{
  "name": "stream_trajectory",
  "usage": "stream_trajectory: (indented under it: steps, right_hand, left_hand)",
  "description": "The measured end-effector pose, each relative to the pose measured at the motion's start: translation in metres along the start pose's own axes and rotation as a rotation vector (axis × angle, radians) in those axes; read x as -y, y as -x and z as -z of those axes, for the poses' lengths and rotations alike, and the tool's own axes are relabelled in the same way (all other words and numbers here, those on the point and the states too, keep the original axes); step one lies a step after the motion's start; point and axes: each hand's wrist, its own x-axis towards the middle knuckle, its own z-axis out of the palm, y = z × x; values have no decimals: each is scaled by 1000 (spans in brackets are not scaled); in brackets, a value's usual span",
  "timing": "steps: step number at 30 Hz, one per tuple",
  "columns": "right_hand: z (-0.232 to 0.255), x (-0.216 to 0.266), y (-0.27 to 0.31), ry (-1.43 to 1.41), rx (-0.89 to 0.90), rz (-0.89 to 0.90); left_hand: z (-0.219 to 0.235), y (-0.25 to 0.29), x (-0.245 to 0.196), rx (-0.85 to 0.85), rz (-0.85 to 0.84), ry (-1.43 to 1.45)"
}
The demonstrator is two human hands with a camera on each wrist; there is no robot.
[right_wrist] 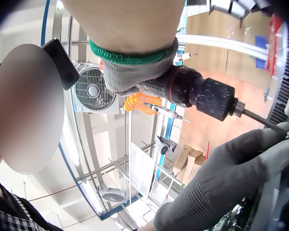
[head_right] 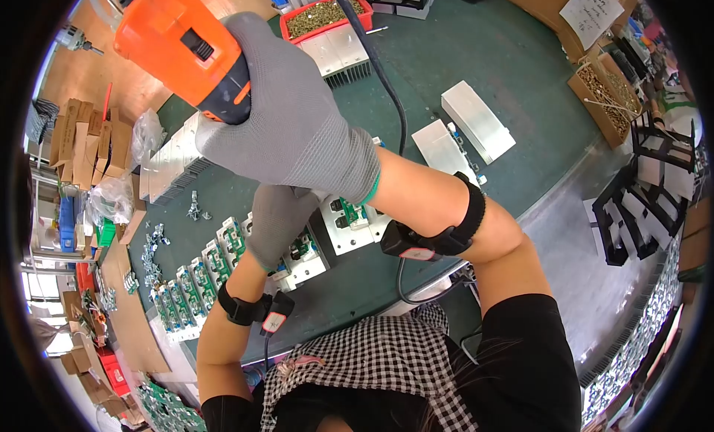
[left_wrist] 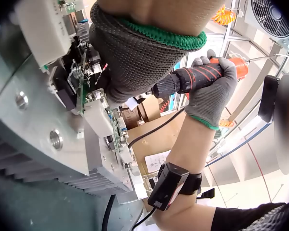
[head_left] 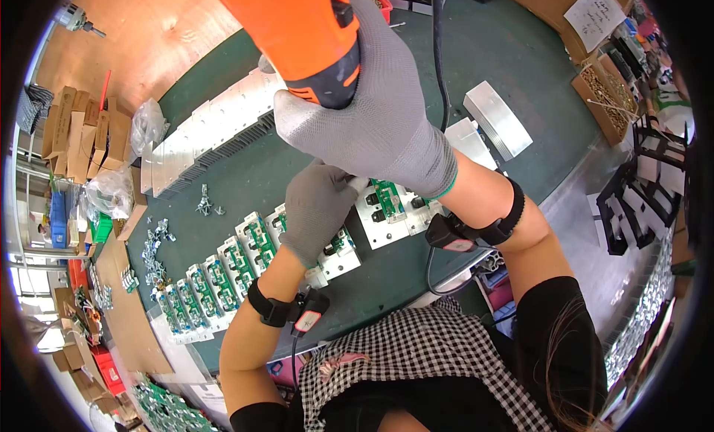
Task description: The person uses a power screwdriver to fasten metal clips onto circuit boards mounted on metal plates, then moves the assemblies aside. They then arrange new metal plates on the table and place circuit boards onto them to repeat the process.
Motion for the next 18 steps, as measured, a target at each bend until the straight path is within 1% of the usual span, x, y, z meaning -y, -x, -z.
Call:
stream_trajectory:
  steps: [2,5,8,11,14,17,18]
  right_hand:
    - [-5,-8,0,-37,8,-13]
    - [-8,-8,0,-46,-21,5]
    - [-9,-5,1,35,-13,-4]
    - [-10,-6,0,-37,6,-6]
    - [-4,3,-1,21,10,8]
    - [-6,-8,-1,56,-30,59]
    - [-7,-8,-1,63,-43,50]
  left_hand:
    - [1,-1,-1,1,8,-20]
    - [3,2,-6,-24,9,-4]
    - [3,1,-5,-16,5,-26]
    - [-1,-1,1,4,29,-32]
    - [2,-3,5,8,-54,15]
    - [2,-17,17,74,-168,-147]
    - [2,-20,16,128,-210,-60]
